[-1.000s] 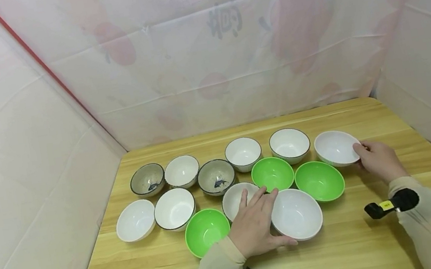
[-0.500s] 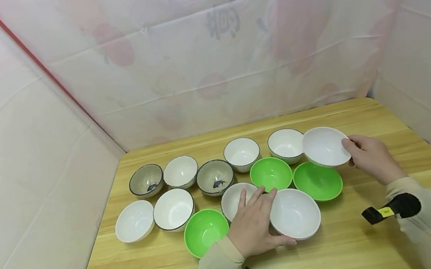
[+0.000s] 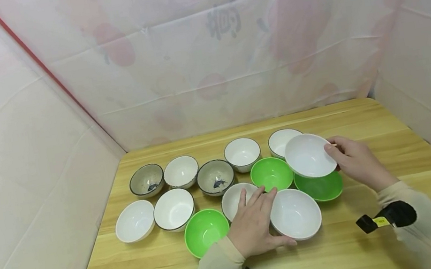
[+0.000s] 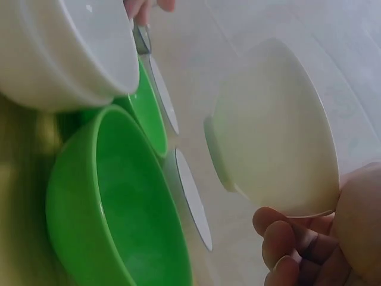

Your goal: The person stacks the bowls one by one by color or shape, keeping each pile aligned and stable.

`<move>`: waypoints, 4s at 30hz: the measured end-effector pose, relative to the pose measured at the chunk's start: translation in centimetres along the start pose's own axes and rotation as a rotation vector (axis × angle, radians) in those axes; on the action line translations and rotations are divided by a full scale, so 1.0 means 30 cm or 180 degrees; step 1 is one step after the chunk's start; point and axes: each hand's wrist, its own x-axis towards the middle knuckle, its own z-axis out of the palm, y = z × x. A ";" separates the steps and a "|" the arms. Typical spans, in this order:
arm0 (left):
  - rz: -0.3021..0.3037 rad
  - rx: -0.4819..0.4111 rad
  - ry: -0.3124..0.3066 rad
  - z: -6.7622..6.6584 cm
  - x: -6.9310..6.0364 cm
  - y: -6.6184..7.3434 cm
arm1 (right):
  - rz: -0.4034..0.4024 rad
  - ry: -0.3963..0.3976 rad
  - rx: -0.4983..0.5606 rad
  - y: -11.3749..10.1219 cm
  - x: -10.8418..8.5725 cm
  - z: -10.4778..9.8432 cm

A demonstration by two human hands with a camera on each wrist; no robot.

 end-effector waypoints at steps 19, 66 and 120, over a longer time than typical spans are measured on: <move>-0.0222 -0.0271 0.0282 -0.047 0.005 -0.003 | -0.0702 -0.0617 0.0118 -0.061 -0.027 0.098; -0.0181 -0.0090 0.0361 -0.028 -0.001 0.000 | -0.1288 -0.0639 -0.0120 -0.046 -0.087 0.205; -0.0109 0.0066 0.0302 -0.018 -0.007 0.003 | -0.1387 -0.0156 -0.0381 -0.018 -0.099 0.260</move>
